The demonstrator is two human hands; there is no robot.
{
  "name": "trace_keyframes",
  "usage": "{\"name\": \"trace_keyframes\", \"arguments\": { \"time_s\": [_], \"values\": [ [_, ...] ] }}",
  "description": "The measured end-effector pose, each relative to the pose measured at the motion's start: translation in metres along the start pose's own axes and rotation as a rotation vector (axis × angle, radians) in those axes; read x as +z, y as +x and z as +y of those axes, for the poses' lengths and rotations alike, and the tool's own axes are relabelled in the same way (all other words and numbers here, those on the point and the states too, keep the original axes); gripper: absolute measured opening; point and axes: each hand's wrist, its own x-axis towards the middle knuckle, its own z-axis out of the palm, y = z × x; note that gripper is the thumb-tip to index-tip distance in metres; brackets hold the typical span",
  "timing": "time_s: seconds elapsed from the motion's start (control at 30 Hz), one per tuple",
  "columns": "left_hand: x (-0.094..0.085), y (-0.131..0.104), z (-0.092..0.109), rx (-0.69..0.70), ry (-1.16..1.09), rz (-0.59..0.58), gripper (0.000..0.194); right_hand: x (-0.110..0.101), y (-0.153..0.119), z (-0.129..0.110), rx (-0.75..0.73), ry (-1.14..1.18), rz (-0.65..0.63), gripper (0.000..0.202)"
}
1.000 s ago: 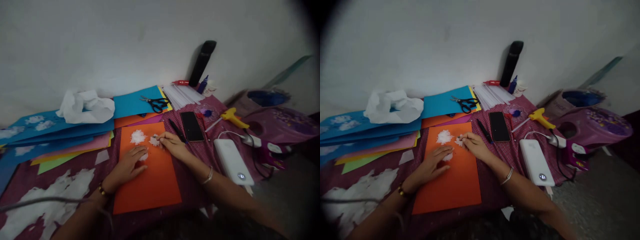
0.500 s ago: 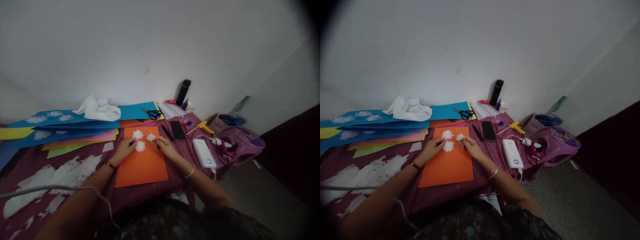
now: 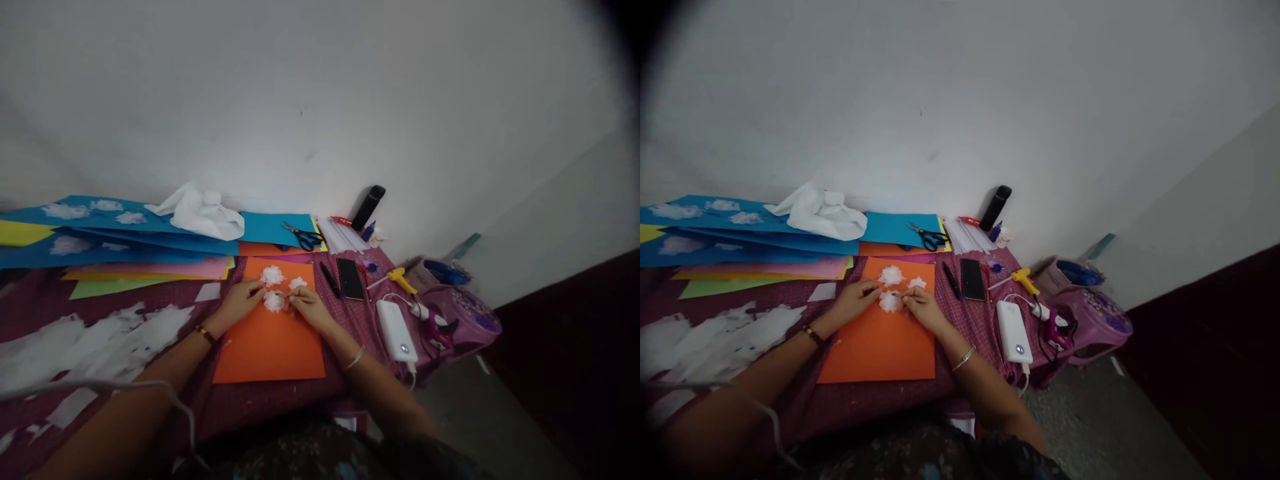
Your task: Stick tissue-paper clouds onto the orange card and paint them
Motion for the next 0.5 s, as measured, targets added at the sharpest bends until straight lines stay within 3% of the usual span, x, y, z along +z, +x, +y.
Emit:
{"name": "trace_keyframes", "arguments": {
  "time_s": [0.2, 0.37, 0.5],
  "values": [
    [0.001, -0.001, -0.001, -0.043, -0.002, -0.013, 0.026, -0.019, 0.001, -0.012, -0.007, 0.065, 0.033, 0.023],
    [-0.001, -0.006, 0.005, -0.121, -0.024, 0.027, 0.024, -0.045, -0.003, -0.020, -0.051, 0.082, 0.234, 0.017],
    [-0.017, -0.025, 0.024, -0.328, -0.134, 0.146, 0.037, -0.064, -0.026, -0.012, 0.059, 0.255, 0.378, 0.014]
  ]
}}
